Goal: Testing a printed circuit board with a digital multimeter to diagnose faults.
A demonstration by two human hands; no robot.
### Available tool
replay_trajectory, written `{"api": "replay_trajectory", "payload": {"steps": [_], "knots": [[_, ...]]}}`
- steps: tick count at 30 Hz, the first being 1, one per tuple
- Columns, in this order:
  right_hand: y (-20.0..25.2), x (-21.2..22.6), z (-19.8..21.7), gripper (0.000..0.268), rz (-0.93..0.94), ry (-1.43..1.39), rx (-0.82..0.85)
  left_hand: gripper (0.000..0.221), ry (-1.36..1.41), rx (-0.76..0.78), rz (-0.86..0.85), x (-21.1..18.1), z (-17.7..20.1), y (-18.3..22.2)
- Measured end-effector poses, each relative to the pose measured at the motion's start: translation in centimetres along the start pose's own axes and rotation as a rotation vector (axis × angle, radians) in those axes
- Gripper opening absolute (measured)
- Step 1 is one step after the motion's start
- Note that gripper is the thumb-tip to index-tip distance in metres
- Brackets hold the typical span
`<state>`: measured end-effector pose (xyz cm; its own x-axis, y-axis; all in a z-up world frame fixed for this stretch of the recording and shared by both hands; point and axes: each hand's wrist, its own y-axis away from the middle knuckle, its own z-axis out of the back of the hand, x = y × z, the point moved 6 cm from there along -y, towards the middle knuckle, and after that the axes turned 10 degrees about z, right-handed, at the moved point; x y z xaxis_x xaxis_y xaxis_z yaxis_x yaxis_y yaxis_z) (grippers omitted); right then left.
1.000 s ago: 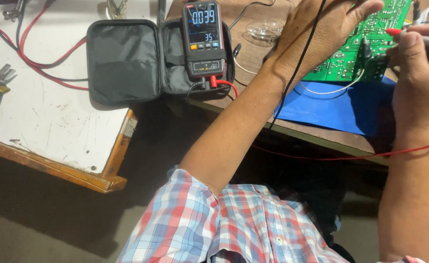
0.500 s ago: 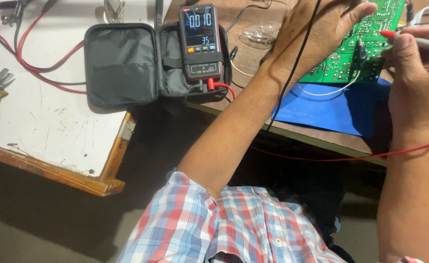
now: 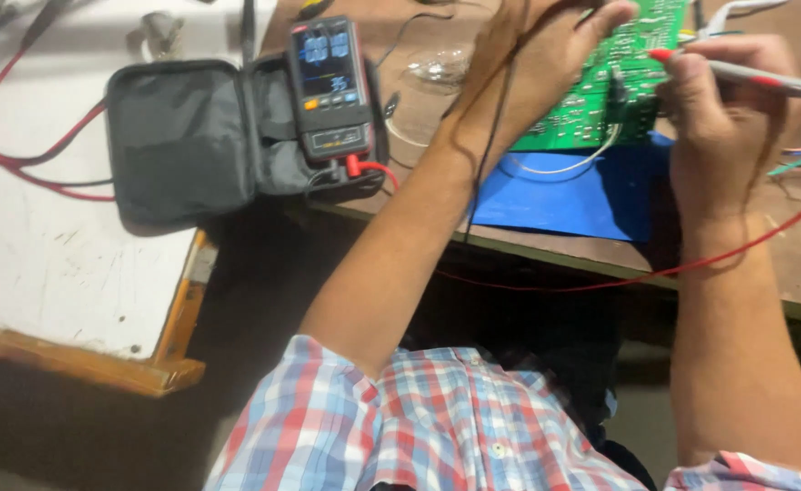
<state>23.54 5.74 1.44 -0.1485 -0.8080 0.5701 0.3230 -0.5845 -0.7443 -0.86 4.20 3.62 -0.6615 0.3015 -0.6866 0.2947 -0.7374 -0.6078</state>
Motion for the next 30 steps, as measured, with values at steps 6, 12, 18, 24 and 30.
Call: {"api": "replay_trajectory", "payload": {"steps": [6,12,18,24,30], "knots": [[-1.8,3.9,0.0,0.017,0.1,0.154,-0.019,0.038,0.111,-0.011,-0.179,-2.5,1.9,-0.1],[-2.0,4.0,0.0,0.025,0.072,0.098,-0.107,0.054,0.132,-0.043,-0.092,-0.6,1.2,0.1],[-1.4,3.3,-0.2,0.02,0.086,0.043,-0.11,0.041,0.19,-0.111,-0.043,-1.4,2.5,0.5],[-1.1,3.3,-0.8,0.016,0.251,0.231,0.053,0.046,0.184,-0.181,-0.084,-0.7,2.2,0.7],[-1.8,5.0,-2.2,0.039,0.33,0.43,0.3,0.043,0.123,-0.284,-0.077,0.8,0.3,0.7]]}}
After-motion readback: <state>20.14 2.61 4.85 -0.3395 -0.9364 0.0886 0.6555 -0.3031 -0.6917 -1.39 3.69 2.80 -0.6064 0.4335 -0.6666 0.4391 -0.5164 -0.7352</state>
